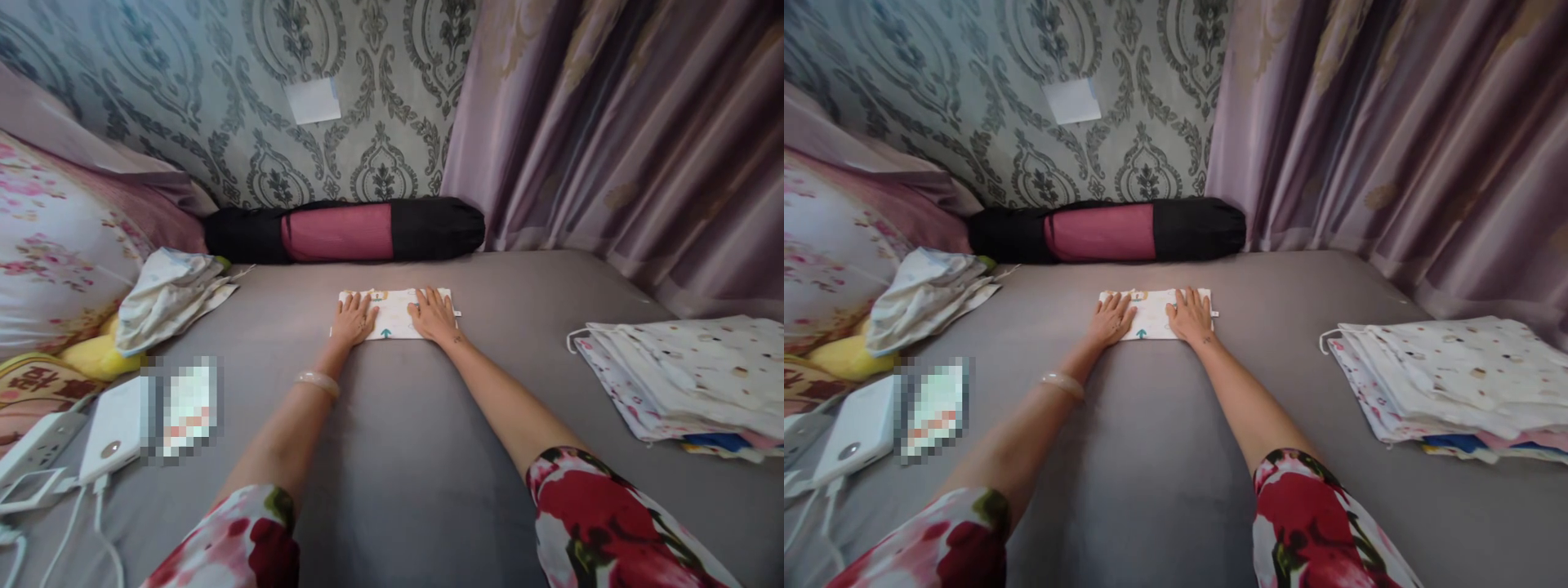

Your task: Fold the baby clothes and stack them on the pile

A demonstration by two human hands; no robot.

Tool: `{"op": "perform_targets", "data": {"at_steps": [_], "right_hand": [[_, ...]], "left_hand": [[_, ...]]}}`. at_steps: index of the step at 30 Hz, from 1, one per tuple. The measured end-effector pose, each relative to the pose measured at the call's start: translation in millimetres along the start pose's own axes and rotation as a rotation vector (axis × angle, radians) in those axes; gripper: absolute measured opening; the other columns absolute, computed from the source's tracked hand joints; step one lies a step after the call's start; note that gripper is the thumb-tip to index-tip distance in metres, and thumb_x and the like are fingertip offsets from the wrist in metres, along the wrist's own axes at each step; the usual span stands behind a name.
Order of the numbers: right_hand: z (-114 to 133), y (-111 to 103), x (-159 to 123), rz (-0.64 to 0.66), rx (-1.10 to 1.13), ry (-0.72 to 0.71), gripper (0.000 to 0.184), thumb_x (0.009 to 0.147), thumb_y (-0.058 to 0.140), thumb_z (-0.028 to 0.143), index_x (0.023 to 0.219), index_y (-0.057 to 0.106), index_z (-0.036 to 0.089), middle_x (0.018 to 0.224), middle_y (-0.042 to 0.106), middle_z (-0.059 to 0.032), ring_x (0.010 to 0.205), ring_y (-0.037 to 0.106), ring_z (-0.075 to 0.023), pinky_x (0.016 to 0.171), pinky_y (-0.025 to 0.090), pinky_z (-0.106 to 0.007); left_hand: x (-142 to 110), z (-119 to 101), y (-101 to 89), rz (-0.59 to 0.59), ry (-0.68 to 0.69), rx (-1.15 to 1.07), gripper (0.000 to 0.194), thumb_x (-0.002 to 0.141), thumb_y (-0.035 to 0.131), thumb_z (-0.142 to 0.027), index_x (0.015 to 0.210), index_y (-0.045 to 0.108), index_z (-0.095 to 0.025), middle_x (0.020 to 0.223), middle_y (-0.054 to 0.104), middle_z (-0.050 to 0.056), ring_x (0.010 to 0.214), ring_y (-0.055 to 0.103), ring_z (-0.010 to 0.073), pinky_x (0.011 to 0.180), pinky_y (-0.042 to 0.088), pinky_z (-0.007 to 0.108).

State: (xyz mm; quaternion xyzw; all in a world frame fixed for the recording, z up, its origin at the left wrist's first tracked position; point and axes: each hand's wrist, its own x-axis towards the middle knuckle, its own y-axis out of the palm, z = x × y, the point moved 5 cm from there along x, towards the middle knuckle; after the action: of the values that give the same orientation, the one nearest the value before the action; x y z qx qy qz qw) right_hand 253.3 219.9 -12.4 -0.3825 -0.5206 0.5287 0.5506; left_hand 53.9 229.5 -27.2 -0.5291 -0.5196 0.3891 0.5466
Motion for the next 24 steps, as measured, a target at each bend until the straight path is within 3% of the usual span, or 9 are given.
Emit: {"op": "perform_targets", "data": {"at_steps": [13, 19, 24], "right_hand": [[5, -7, 2, 0.079, 0.023, 0.036, 0.057, 0.099, 0.025, 0.040, 0.148, 0.035, 0.013, 0.156, 0.029, -0.0161, 0.144, 0.022, -0.0288, 0.115, 0.013, -0.053], [28, -8, 6, 0.024, 0.051, 0.005, 0.055, 0.100, 0.024, 0.038, 0.147, 0.037, 0.012, 0.156, 0.029, -0.0170, 0.143, 0.023, -0.0291, 0.115, 0.012, -0.054], [35, 3, 4, -0.016, 0.042, -0.013, 0.054, 0.099, 0.026, 0.034, 0.146, 0.039, 0.012, 0.155, 0.031, -0.0150, 0.144, 0.022, -0.0281, 0.115, 0.012, -0.053]], "left_hand": [[1, -5, -8.6, 0.056, -0.019, -0.007, 0.060, 0.098, 0.024, -0.049, 0.148, 0.035, -0.018, 0.154, 0.035, 0.013, 0.144, 0.028, 0.0288, 0.116, 0.021, 0.050], [3, -28, -17.2, -0.049, 0.021, -0.005, 0.056, 0.099, 0.023, -0.047, 0.144, 0.039, -0.018, 0.150, 0.042, 0.012, 0.142, 0.030, 0.0272, 0.117, 0.020, 0.049], [2, -42, -4.8, -0.013, 0.064, -0.038, 0.056, 0.099, 0.023, -0.046, 0.145, 0.039, -0.018, 0.154, 0.036, 0.012, 0.144, 0.028, 0.0265, 0.116, 0.022, 0.048]]}}
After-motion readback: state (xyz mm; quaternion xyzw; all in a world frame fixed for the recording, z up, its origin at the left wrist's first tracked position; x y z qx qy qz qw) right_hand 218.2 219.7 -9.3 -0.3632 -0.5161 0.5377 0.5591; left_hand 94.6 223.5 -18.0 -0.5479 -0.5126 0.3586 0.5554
